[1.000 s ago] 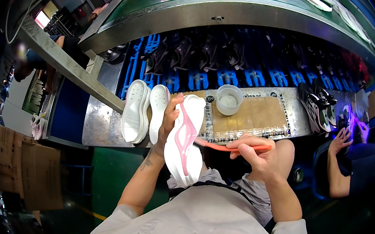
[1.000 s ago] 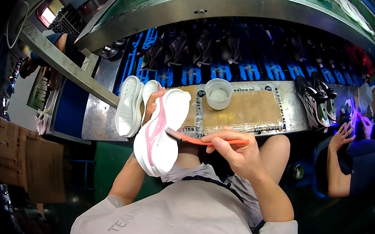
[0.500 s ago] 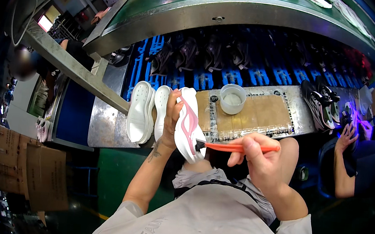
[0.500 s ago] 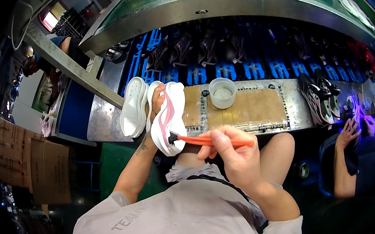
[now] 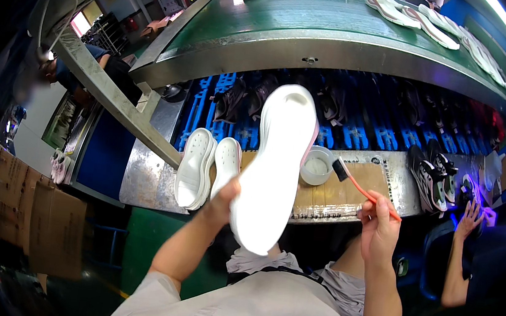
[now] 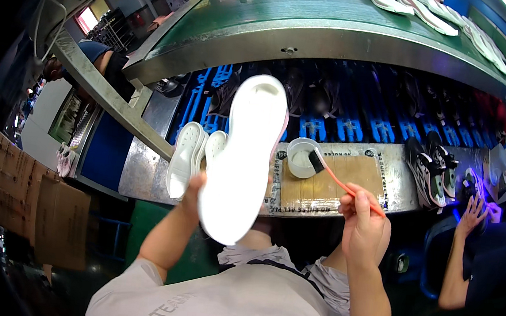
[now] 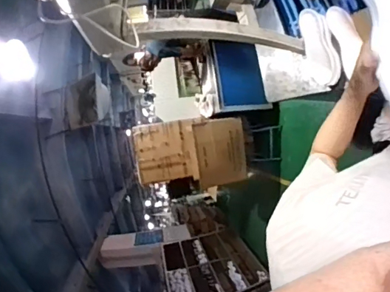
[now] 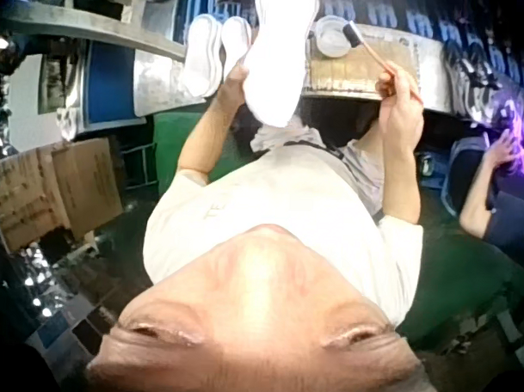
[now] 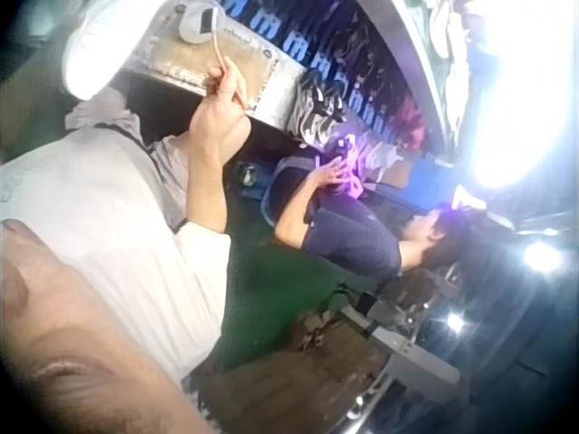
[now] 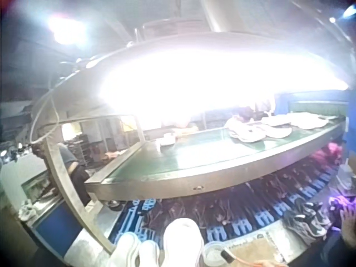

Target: The person applies liquid to shoe soles using a brush dipped in a small container, then places the coated soles onto an overhead conveyor belt.

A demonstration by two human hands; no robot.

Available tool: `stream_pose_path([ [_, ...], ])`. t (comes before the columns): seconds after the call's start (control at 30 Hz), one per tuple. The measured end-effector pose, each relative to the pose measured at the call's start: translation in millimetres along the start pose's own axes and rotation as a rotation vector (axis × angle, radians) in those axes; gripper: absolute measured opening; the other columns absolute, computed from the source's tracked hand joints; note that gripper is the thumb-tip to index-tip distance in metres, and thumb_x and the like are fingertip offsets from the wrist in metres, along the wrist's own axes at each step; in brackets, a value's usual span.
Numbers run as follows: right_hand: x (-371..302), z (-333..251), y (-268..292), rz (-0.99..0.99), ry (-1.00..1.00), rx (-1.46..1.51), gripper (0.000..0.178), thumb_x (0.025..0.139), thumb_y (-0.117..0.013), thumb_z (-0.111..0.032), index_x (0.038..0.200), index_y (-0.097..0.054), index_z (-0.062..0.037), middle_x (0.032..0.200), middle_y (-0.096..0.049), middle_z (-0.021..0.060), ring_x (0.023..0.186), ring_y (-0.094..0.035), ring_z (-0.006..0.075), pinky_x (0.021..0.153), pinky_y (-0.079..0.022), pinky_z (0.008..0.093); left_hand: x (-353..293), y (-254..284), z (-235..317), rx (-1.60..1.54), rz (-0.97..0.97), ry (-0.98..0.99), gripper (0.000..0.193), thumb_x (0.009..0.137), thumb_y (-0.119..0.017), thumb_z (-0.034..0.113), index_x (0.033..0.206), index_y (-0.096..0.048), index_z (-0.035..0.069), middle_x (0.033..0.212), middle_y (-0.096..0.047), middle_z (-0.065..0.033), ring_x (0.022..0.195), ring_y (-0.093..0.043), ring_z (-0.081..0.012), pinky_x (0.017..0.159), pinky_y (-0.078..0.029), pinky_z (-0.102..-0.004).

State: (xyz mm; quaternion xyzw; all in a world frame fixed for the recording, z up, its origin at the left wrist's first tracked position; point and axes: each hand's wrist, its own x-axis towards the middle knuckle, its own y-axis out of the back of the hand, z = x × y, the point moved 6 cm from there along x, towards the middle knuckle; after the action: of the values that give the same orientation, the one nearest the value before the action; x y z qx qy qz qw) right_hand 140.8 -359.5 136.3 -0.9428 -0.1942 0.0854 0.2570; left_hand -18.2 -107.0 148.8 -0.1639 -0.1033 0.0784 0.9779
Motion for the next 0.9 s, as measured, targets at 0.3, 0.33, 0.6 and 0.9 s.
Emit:
stream_pose_path([
  [0.3, -14, 13, 21, 0.048, -0.035, 0.013, 0.027, 0.106, -0.060, -0.021, 0.116, -0.069, 0.0020, 0.088, -0.068, 0.0040, 0.078, -0.062, 0.0110, 0.073, -0.051, 0.0275, 282, 92, 184, -0.801, 0.233, -0.277, 0.089, 0.105, -0.040, 0.061, 0.162, -0.008, 0.001, 0.160, -0.017, -0.0385, 0.143, -0.032, -0.0574, 0.113, -0.045, -0.0604],
  [0.33, -15, 12, 22, 0.033, -0.024, 0.014, 0.027, 0.105, -0.061, -0.021, 0.116, -0.069, 0.0025, 0.088, -0.069, 0.0040, 0.078, -0.062, 0.0109, 0.073, -0.050, 0.0273, 288, 95, 179, -0.838, 0.346, -0.193, 0.087, 0.107, -0.033, 0.060, 0.162, -0.004, -0.001, 0.162, -0.013, -0.0387, 0.144, -0.031, -0.0577, 0.113, -0.045, -0.0615],
  [0.6, -6, 26, 36, 0.015, 0.008, -0.110, 0.030, 0.105, -0.061, -0.019, 0.116, -0.069, 0.0071, 0.088, -0.069, 0.0063, 0.079, -0.062, 0.0120, 0.073, -0.050, 0.0268, 107, 122, 122, 0.655, 0.406, 0.041, 0.054, 0.110, -0.043, 0.037, 0.140, -0.055, -0.007, 0.125, -0.070, -0.0234, 0.105, -0.073, -0.0283, 0.083, -0.060, -0.0348],
  [0.9, 27, 28, 7, -0.159, 0.122, -0.563, 0.024, 0.102, -0.062, -0.014, 0.111, -0.072, 0.0059, 0.089, -0.073, 0.0081, 0.085, -0.066, 0.0120, 0.079, -0.049, 0.0246, -62, 228, 33, 1.650, 0.795, 0.647, 0.049, 0.081, -0.079, 0.034, 0.112, -0.073, -0.003, 0.109, -0.073, -0.0280, 0.107, -0.069, -0.0430, 0.096, -0.053, -0.0491],
])
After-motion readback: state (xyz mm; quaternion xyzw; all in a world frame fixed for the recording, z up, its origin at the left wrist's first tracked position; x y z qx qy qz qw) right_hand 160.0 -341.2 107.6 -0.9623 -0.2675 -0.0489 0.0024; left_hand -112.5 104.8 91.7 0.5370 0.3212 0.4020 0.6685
